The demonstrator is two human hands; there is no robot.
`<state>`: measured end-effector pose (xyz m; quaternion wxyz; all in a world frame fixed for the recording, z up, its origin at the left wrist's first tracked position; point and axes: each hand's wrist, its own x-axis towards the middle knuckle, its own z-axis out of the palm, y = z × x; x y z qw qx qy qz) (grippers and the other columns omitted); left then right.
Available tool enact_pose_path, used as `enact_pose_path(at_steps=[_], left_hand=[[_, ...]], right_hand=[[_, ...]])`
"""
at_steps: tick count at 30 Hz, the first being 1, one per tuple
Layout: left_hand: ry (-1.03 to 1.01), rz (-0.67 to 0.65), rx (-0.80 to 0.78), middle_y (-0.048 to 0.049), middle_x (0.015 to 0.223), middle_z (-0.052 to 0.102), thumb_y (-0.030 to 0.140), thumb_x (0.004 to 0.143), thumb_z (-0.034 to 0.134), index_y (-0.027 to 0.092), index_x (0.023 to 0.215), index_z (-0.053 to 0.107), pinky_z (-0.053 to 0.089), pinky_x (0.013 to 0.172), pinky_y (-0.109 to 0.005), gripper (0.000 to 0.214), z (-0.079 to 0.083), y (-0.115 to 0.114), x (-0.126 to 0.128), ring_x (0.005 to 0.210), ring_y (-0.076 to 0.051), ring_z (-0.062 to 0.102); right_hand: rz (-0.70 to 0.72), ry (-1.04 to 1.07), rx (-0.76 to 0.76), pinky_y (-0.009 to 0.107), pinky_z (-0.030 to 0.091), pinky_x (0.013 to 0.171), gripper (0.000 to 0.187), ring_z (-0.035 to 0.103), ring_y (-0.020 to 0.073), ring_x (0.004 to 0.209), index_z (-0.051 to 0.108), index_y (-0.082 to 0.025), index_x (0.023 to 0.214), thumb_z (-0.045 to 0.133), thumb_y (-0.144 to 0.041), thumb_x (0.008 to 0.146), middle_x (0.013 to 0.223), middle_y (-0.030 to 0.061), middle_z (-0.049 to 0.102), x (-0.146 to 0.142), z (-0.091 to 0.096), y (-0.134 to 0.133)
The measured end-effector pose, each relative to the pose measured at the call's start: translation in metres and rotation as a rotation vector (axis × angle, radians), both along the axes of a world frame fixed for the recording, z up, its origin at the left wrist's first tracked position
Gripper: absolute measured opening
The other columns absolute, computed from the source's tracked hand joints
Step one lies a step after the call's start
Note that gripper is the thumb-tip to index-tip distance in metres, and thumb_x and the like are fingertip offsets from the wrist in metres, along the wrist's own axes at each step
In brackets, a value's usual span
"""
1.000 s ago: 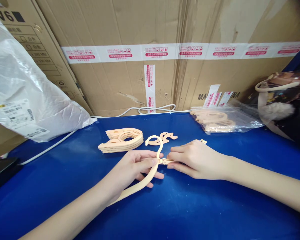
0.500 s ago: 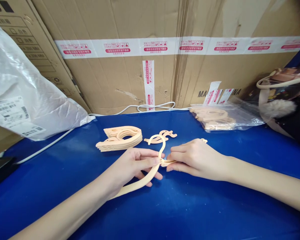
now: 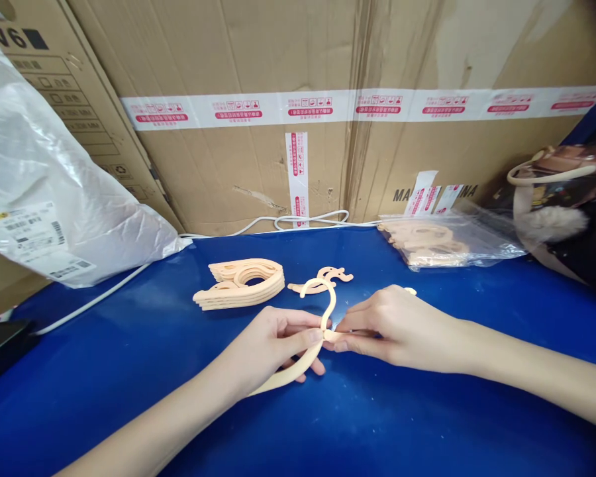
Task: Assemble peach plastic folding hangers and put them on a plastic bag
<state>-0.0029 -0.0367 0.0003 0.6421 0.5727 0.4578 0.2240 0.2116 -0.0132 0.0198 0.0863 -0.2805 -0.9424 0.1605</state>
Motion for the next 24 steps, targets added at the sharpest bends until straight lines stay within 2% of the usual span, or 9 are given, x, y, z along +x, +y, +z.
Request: enact_pose_path(at_steps=[2,4,7,11,14,16,18,22,24], left_hand=[[0.096,-0.052,0.143,-0.004,0.089,0.07,0.035,0.091,0.051,0.017,0.102,0.068,0.048,0.052,-0.02,0.027,0.001,-0.003,0.003,0.061,-0.012,0.064],[0.278,-0.049,0.37,-0.0022,0.088,0.069,0.035,0.095,0.043,0.019,0.102,0.067,0.043,0.052,-0.022,0.029,0.004,-0.008,0.007,0.055,-0.011,0.059],[0.543,-0.01,0.664,-0.0005,0.086,0.069,0.033,0.095,0.045,0.023,0.105,0.065,0.04,0.058,-0.026,0.025,0.009,-0.014,0.012,0.062,-0.015,0.059],[0.633,-0.019,0.75,-0.0023,0.097,0.071,0.032,0.095,0.047,0.023,0.106,0.064,0.043,0.067,-0.029,0.022,0.015,-0.014,0.019,0.079,-0.022,0.065],[0.635,-0.02,0.793,-0.0041,0.107,0.071,0.033,0.097,0.045,0.024,0.112,0.063,0.046,0.074,-0.033,0.025,0.016,-0.012,0.026,0.09,-0.025,0.066],[0.633,-0.022,0.833,-0.004,0.112,0.07,0.033,0.097,0.045,0.025,0.117,0.061,0.047,0.077,-0.034,0.026,0.016,-0.01,0.032,0.097,-0.027,0.066],[0.662,-0.052,0.867,-0.0038,0.113,0.07,0.032,0.097,0.044,0.025,0.116,0.06,0.048,0.075,-0.035,0.025,0.016,-0.01,0.04,0.097,-0.028,0.067],[0.786,-0.183,0.919,-0.0054,0.104,0.07,0.032,0.098,0.044,0.02,0.112,0.06,0.049,0.067,-0.035,0.024,0.015,-0.011,0.053,0.085,-0.027,0.068],[0.82,-0.243,0.977,-0.0063,0.101,0.07,0.03,0.097,0.047,0.018,0.112,0.06,0.051,0.068,-0.036,0.023,0.014,-0.01,0.057,0.086,-0.027,0.067]], right_hand=[[0.01,0.005,0.016,0.025,0.036,0.058,0.03,0.063,0.0126,0.062,0.072,-0.021,0.085,0.051,-0.039,0.096,0.069,-0.0005,0.07,0.001,0.006,0.003],[0.016,0.031,0.09,0.027,0.039,0.067,0.022,0.062,0.015,0.072,0.072,-0.022,0.086,0.059,-0.038,0.092,0.074,-0.0005,0.071,0.004,0.011,0.007],[-0.023,0.08,0.235,0.033,0.04,0.079,0.022,0.058,0.0201,0.088,0.069,-0.021,0.085,0.065,-0.042,0.087,0.085,0.0027,0.068,0.009,0.012,0.012],[-0.165,0.185,0.383,0.036,0.042,0.085,0.035,0.052,0.0244,0.1,0.061,-0.018,0.093,0.069,-0.049,0.081,0.109,0.01,0.06,0.017,0.004,0.011],[-0.267,0.225,0.493,0.038,0.043,0.083,0.043,0.053,0.0258,0.098,0.058,-0.016,0.101,0.065,-0.053,0.082,0.109,0.0122,0.059,0.023,0.0,0.006],[-0.317,0.196,0.469,0.036,0.043,0.075,0.039,0.056,0.0231,0.085,0.057,-0.017,0.106,0.058,-0.051,0.088,0.095,0.0079,0.062,0.026,0.0,0.003],[-0.352,0.176,0.373,0.034,0.042,0.069,0.033,0.058,0.0207,0.076,0.057,-0.02,0.112,0.05,-0.047,0.094,0.084,0.0032,0.064,0.028,0.001,0.0],[-0.405,0.194,0.229,0.032,0.044,0.072,0.019,0.062,0.0208,0.085,0.057,-0.023,0.104,0.049,-0.037,0.095,0.089,0.0029,0.067,0.03,0.001,0.0],[-0.419,0.185,0.177,0.029,0.044,0.067,0.012,0.063,0.0189,0.079,0.053,-0.022,0.101,0.05,-0.03,0.094,0.084,0.0014,0.065,0.034,-0.001,0.005]])
